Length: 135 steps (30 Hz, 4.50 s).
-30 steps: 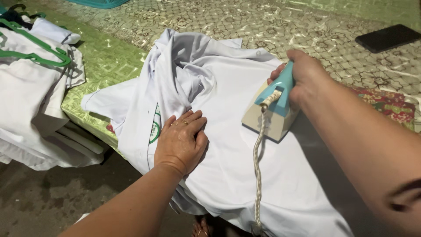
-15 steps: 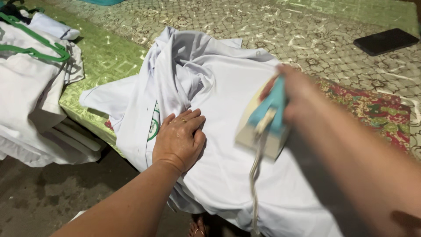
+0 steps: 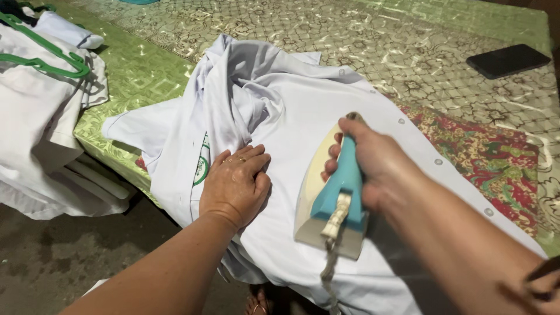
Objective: The person irons a white shirt on a table using a blue and white iron. They smooth the fabric with their left hand while moving the iron with their right hand across the shirt's body and sleeves.
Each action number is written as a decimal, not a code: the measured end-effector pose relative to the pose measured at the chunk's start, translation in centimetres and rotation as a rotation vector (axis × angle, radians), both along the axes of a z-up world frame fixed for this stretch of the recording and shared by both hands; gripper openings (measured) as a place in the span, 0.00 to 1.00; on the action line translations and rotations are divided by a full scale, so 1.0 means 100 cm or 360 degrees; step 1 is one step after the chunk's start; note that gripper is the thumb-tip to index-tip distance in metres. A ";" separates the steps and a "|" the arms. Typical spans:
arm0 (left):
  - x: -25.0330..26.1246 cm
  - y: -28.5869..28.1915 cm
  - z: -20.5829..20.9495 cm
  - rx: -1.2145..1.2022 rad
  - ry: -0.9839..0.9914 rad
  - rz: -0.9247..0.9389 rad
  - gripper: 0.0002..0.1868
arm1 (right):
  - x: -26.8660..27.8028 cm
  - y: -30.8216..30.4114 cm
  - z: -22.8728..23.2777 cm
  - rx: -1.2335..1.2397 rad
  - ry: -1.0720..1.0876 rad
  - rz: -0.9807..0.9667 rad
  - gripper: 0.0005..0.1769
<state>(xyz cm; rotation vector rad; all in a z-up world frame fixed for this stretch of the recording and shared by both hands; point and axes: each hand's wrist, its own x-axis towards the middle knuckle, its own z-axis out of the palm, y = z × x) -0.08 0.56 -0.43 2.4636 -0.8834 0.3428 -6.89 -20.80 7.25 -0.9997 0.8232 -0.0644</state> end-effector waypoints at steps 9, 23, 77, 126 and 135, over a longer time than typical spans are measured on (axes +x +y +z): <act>-0.001 0.001 0.002 -0.0029 -0.0007 -0.0018 0.18 | 0.062 -0.085 0.008 -0.0150 -0.0073 -0.0145 0.21; 0.002 0.003 0.001 -0.0059 0.0046 -0.0112 0.16 | -0.067 -0.022 0.017 -0.0174 0.0222 -0.0287 0.14; 0.002 0.006 0.001 -0.0177 0.0040 -0.0157 0.12 | -0.178 -0.027 0.033 -0.1107 0.0939 -0.0104 0.30; -0.001 0.006 0.001 -0.0287 0.0064 -0.0108 0.08 | -0.097 -0.057 0.035 -0.1386 0.0848 0.0572 0.35; -0.002 0.006 0.005 -0.0318 0.0048 -0.0035 0.04 | 0.003 -0.072 0.045 -0.1523 0.0874 0.0527 0.28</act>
